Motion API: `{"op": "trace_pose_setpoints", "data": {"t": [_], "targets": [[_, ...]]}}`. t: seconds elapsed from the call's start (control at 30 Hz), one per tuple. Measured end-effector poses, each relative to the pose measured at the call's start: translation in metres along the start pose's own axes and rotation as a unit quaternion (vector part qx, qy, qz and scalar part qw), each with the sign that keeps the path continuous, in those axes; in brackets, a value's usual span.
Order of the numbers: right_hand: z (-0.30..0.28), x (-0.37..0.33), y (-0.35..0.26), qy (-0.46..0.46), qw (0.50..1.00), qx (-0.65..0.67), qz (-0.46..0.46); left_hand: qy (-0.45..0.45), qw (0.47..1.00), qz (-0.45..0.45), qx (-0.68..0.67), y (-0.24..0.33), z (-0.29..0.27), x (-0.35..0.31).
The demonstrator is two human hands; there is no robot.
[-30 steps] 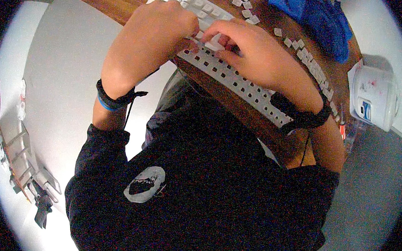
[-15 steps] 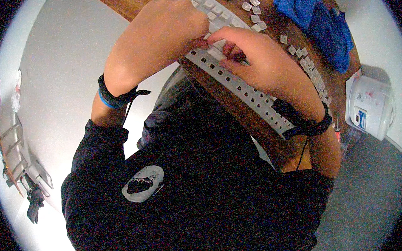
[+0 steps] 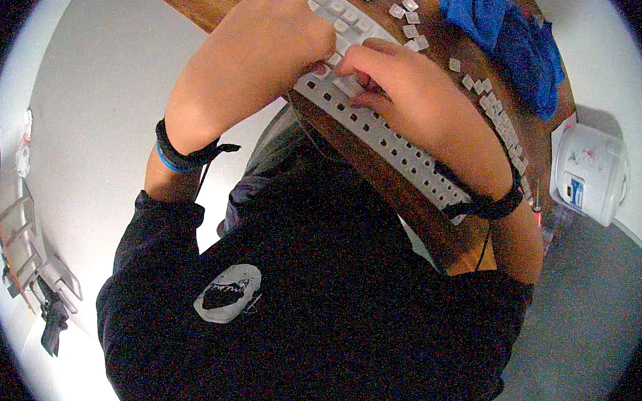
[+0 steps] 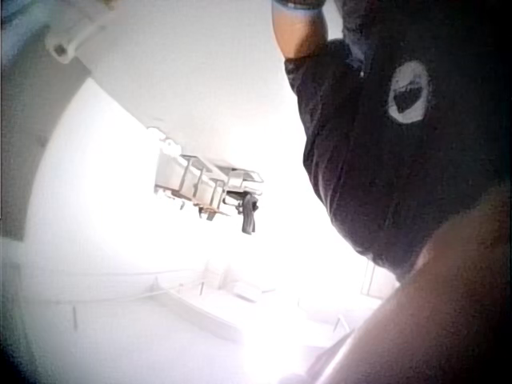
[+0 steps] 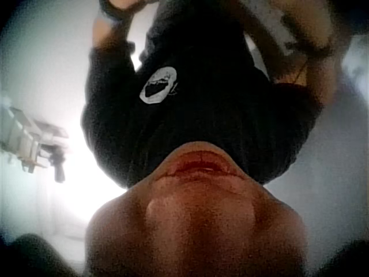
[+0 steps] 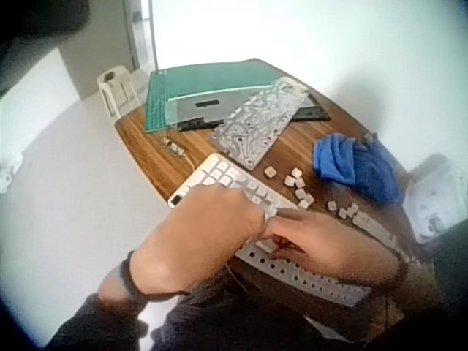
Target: The person assembles a white mechanical keyboard by placing keycaps onto the switches one by one. They occasionally wipe the keycaps with a blue cloth before installation. The process continues until the keyboard is fully assembled.
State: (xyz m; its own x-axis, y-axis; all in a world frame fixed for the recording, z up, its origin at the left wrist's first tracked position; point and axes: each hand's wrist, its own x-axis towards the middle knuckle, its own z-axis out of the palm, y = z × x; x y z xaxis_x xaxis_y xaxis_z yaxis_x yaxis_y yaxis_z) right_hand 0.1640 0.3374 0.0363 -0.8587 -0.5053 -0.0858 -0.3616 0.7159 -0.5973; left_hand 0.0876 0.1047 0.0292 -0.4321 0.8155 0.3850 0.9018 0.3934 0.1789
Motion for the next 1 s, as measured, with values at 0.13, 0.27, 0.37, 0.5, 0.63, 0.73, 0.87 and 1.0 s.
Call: {"op": "trace_pose_setpoints", "data": {"t": [0.13,0.27,0.37,0.5,0.63,0.73,0.87,1.0], "targets": [[0.000,-0.003,-0.004,0.003,1.000,-0.020,-0.016,0.007,1.000,0.004,0.004,0.000,0.003,0.001],[-0.001,-0.001,-0.015,-0.002,0.997,-0.073,-0.023,0.006,1.000,-0.001,-0.002,0.000,0.003,0.000],[0.004,-0.004,-0.014,0.002,0.996,-0.087,-0.032,0.000,1.000,-0.005,-0.013,0.001,0.002,0.000],[0.003,-0.004,-0.020,0.019,0.996,-0.083,-0.024,-0.014,1.000,-0.009,-0.007,0.000,0.001,0.000],[0.003,-0.004,-0.024,0.017,0.995,-0.097,0.002,-0.006,1.000,-0.006,-0.015,-0.002,0.002,-0.001],[0.004,-0.005,-0.024,0.031,0.997,-0.076,0.015,0.003,1.000,-0.007,-0.018,-0.002,0.002,-0.002],[0.005,-0.005,-0.021,0.056,0.998,-0.012,0.019,0.011,1.000,-0.005,-0.001,-0.002,0.003,-0.004],[0.000,-0.003,-0.023,0.044,0.999,-0.007,0.015,0.009,1.000,-0.008,-0.015,-0.003,0.000,-0.004]]}}
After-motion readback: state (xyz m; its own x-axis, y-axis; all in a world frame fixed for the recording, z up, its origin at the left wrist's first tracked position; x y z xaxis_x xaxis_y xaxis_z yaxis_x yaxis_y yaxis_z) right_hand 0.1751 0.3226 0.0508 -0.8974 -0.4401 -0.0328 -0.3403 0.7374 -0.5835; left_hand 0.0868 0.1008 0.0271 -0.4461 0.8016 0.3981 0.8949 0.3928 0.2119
